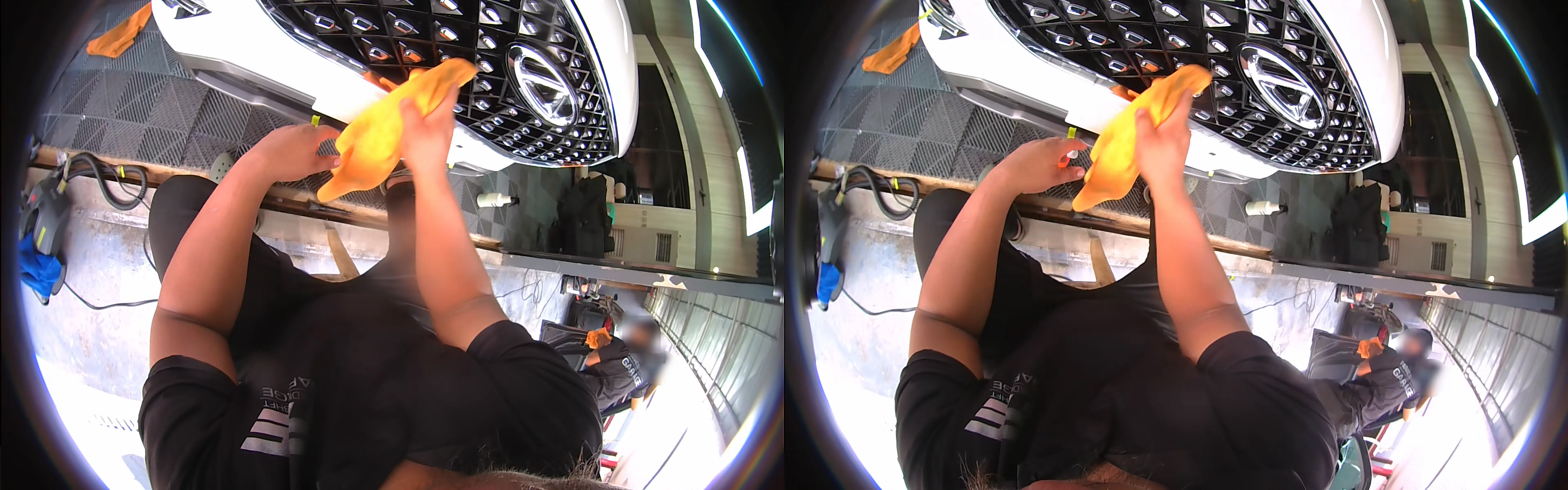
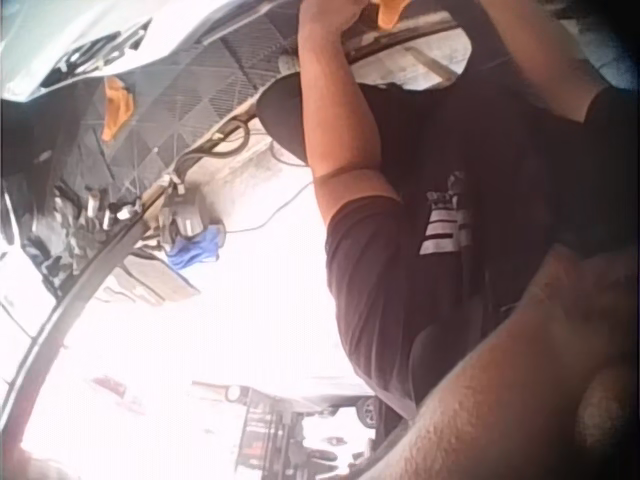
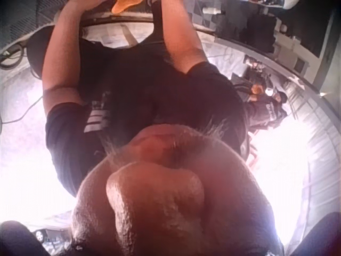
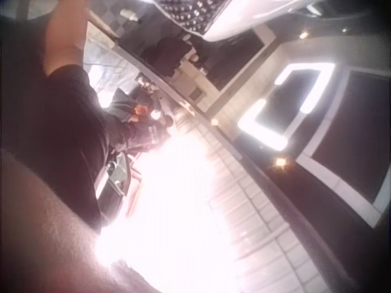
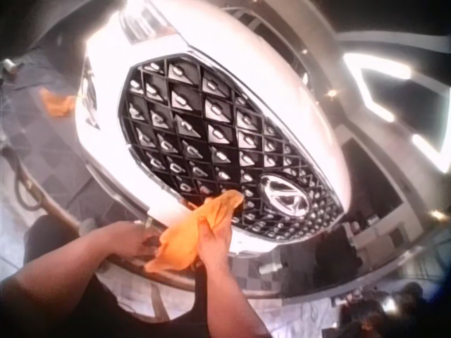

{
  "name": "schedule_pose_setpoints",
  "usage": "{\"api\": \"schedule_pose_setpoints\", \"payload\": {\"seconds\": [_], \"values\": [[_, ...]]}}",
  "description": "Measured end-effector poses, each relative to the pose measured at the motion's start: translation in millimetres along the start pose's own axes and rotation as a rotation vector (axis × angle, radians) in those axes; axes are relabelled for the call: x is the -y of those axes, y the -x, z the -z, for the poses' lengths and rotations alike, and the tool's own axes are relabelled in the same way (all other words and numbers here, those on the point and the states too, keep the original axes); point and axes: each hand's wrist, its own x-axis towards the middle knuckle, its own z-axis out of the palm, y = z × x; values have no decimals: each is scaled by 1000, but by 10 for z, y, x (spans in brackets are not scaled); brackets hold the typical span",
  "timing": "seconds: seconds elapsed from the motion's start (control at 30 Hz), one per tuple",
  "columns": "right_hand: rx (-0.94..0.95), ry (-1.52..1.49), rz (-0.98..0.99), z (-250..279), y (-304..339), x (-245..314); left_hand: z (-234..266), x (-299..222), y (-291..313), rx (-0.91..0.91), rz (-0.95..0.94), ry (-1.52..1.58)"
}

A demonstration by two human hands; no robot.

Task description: The person sits on the floor and wipes the front grille of a white car using an orange microfiber cloth. They repeatedly rub the grille surface and the surrounding bumper area.

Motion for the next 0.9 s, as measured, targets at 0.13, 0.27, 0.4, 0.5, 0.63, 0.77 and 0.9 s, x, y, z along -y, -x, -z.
{"api": "schedule_pose_setpoints", "payload": {"seconds": [0.13, 0.27, 0.4, 0.5, 0.63, 0.77, 0.9], "values": [[148, -536, -118, 81, -408, 256, -29, 4, -32, 2, 41, 3], [87, -790, -181, 19, -232, 261, 82, -127, 4, 95, 134, -16], [21, -804, -279, -10, -167, 245, 6, 31, -2, 17, 73, -36], [66, -815, -417, 58, 6, 325, -18, 74, 14, -48, 36, -20], [249, -1063, -588, 191, 385, 124, 13, 44, -8, -90, 1, 58], [543, -1197, -685, 422, 659, 74, 90, -211, 41, -358, -115, 201], [731, -1073, -674, 554, 784, 150, -67, -308, 63, -53, -251, 1121]]}}
